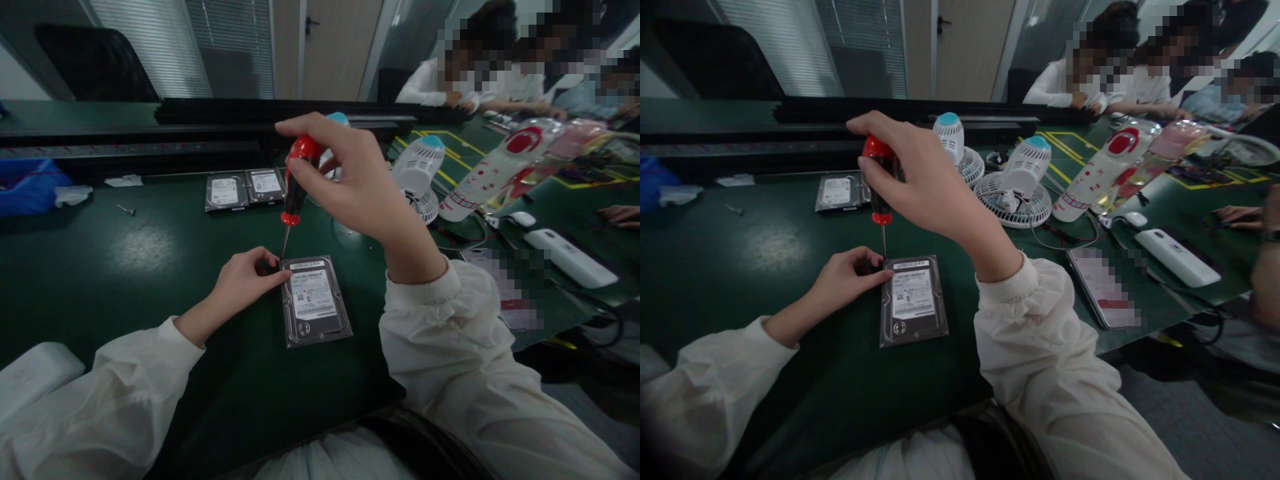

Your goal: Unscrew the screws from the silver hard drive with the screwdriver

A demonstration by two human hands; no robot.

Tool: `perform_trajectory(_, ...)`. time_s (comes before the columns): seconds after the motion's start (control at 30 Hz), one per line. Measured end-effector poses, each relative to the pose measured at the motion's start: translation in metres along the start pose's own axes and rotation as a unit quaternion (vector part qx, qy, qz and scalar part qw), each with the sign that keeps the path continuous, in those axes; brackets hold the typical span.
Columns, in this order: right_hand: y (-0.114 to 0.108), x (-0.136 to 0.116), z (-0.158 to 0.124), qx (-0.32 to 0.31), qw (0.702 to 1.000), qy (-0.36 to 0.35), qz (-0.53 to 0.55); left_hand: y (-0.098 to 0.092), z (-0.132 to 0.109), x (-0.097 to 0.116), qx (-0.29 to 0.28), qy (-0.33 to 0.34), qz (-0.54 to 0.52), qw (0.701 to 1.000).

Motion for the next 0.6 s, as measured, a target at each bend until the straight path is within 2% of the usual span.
perform_trajectory(0.33,0.0027,0.004,-0.0009,-0.034,0.999,-0.006,0.019,-0.0033,-0.0017,0.0051,0.001,0.01,-0.012,1.0)
perform_trajectory(0.6,0.0011,0.0064,-0.0002,-0.012,1.0,-0.01,0.016,-0.0034,-0.0022,0.0047,0.003,0.005,0.009,1.0)
Point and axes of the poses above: each hand's wrist, its own z-axis towards the middle knuckle, its own y-axis out of the palm, x = y × z, the point moved 6 cm from there along z, towards the middle knuckle, and after that the axes turned 12 degrees about z, right-handed, at the moved point
